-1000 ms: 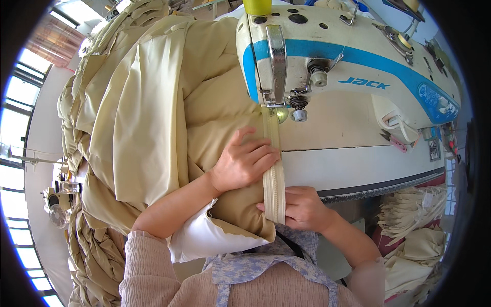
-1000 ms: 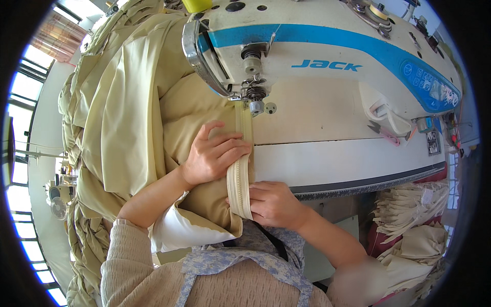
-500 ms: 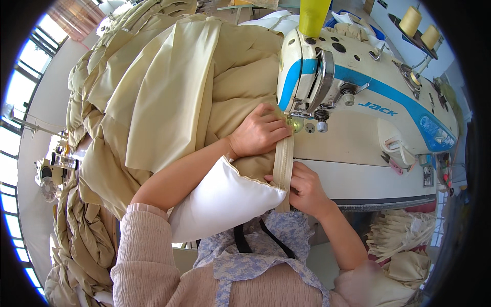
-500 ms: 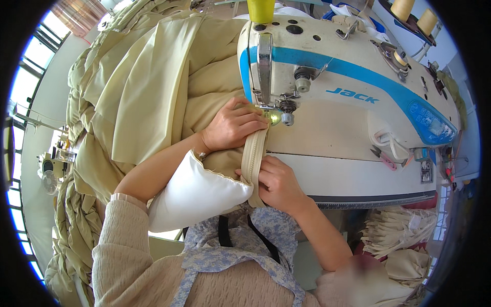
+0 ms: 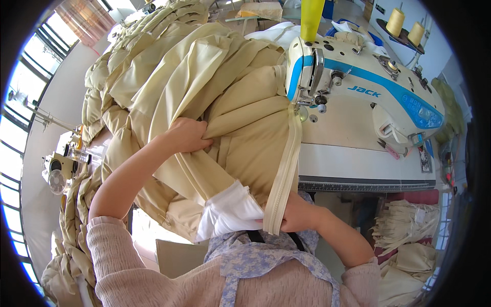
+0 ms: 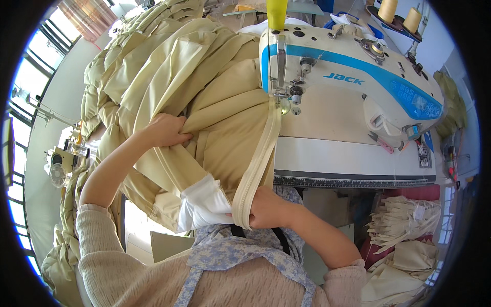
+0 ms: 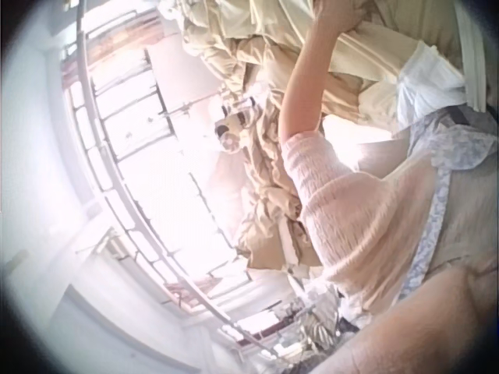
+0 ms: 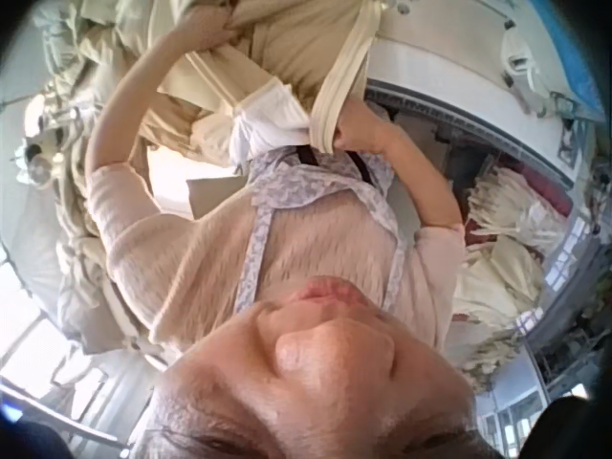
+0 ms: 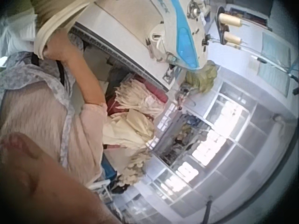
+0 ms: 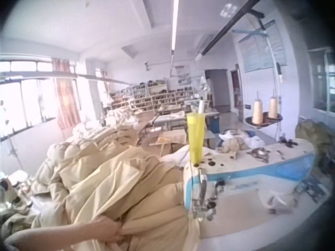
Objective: The person sews a zipper onto a beige fabric item using a sewing machine. They guide the fabric and zipper under the needle, adjust the material, and trim threads with scissors. The work continues across multiple sections of the item.
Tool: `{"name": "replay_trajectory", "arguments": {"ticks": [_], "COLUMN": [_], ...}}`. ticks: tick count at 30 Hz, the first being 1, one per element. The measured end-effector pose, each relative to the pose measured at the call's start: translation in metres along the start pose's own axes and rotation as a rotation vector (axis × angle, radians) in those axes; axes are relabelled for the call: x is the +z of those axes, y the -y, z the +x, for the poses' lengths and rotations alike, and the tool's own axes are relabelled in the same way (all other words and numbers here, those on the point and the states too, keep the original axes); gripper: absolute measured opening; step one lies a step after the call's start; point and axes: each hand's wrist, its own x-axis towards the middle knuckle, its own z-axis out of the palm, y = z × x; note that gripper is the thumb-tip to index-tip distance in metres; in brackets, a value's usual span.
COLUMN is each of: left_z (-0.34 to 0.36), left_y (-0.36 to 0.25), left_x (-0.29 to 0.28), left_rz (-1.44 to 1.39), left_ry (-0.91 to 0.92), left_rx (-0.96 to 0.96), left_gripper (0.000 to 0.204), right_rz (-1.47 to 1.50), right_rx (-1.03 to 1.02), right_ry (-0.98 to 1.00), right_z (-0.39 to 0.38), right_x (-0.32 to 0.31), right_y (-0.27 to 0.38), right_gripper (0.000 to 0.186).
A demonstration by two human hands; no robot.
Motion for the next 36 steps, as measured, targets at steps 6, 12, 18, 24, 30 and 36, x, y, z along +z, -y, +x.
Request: {"name": "replay_trajectory", "arguments": {"ticks": [6,12,18,24,30,36], "left_z": [-0.09,-0.148,-0.033,-0.119,-0.156,-0.185], "left_y": [-0.021,-0.118,-0.077,0.044,0.044,-0.034], "left_x": [0.028,0.128,0.148,0.023,0.147,0.066], "left_rz": [-0.223,-0.836,-0.293,-0.117,0.032,-0.374], "left_ry": [-1.107,-0.194,-0.536,-0.399,0.494,0.146], "left_rx": [0.449,1.184,0.657,0.202,0.04,0.559], "left_gripper": [0.024,0.043,0.069,0.052,0.039,0.026], "right_rz": [-0.053,-0.136,0.332,0.224,0.43,-0.407], "right_rx": [0.213,-0.023,-0.291,-0.082,0.268,-0.198], "right_ry": [-0.292,-0.679,-1.033,-0.494,-0.445,-0.235], "right_z": [-0.012,0.022,0.036,0.001,0.021,0.052], "right_x": [0.033,-0.031,-0.076,0.037,0.132,0.145], "right_y": [0.019,0.083,0.124,0.095,0.021,0.014], "right_gripper": [0.04,0.019,0.021,0.018,0.057,0.053]}}
